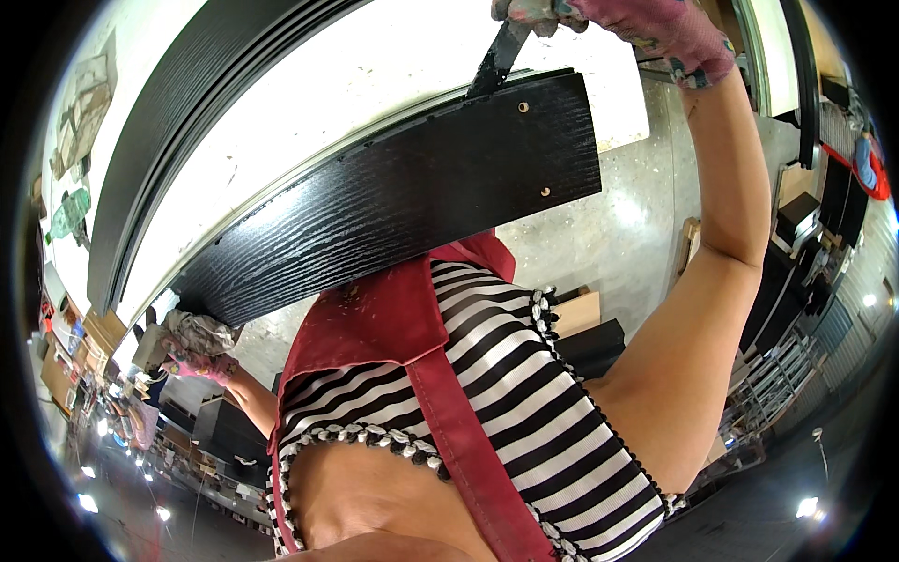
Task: The person applies dark stain to a long, curved wooden panel using a brush and wipes the surface with a cloth. The person repeatedly applies stain and wipes the panel, working along its length.
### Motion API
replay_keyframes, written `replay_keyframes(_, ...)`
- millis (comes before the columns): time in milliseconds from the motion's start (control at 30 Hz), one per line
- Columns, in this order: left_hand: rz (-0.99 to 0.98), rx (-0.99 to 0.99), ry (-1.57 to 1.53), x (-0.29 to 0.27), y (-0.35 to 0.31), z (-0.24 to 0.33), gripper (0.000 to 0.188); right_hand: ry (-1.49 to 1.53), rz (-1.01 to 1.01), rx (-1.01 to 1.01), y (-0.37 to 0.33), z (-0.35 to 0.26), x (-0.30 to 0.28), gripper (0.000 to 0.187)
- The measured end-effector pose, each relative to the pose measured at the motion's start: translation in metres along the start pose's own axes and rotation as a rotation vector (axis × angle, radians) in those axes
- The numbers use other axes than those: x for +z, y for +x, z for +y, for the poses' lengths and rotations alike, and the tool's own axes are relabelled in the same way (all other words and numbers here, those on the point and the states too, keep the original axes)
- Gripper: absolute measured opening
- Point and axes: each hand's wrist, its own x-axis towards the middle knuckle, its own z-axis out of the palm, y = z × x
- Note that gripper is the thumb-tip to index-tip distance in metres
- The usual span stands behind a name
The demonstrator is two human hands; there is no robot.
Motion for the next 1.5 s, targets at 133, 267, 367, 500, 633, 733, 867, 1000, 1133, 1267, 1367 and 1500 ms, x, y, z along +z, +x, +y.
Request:
replay_keyframes(133,-0.082,-0.096,-0.108,-0.004,0.003,-0.001,0.055,-0.122,0.011,0.005,-0.008,0.005,-0.002,0.022)
replay_keyframes(267,0.057,-0.072,-0.12,0.023,-0.013,0.017,0.05,-0.382,-0.005,-0.318,0.002,0.012,0.003,0.037)
replay_keyframes(367,0.036,0.136,-0.059,0.064,-0.029,0.04,0.048,-0.431,0.045,-0.101,0.001,0.009,0.005,0.029)
replay_keyframes(500,-0.079,0.242,-0.036,0.101,-0.026,0.064,0.06,-0.349,0.139,0.155,-0.002,0.005,0.002,0.017)
replay_keyframes(633,-0.052,0.259,-0.037,0.106,-0.024,0.068,0.063,-0.365,0.194,0.102,-0.005,0.0,-0.001,0.023)
replay_keyframes(733,-0.128,0.396,0.076,0.104,-0.029,0.065,0.062,-0.536,0.208,0.0,-0.004,0.0,0.003,0.029)
replay_keyframes(867,-0.049,0.299,-0.085,0.106,-0.032,0.066,0.071,-0.241,0.21,-0.035,-0.001,0.006,0.016,0.029)
replay_keyframes(1000,-0.031,0.353,-0.211,0.111,-0.034,0.067,0.099,-0.149,0.269,-0.08,-0.01,0.008,0.026,0.023)
replay_keyframes(1133,-0.046,0.402,-0.272,0.109,-0.036,0.066,0.096,0.008,0.328,-0.012,-0.019,0.002,0.031,0.019)
replay_keyframes(1267,-0.028,0.34,-0.314,0.109,-0.042,0.067,0.1,-0.045,0.302,-0.02,-0.01,-0.01,0.041,0.02)
replay_keyframes(1367,-0.052,0.268,-0.331,0.113,-0.045,0.068,0.103,-0.071,0.195,-0.022,0.007,-0.024,0.052,0.023)
replay_keyframes(1500,-0.054,0.281,-0.275,0.116,-0.048,0.074,0.107,-0.103,0.148,-0.002,0.039,-0.048,0.08,0.032)
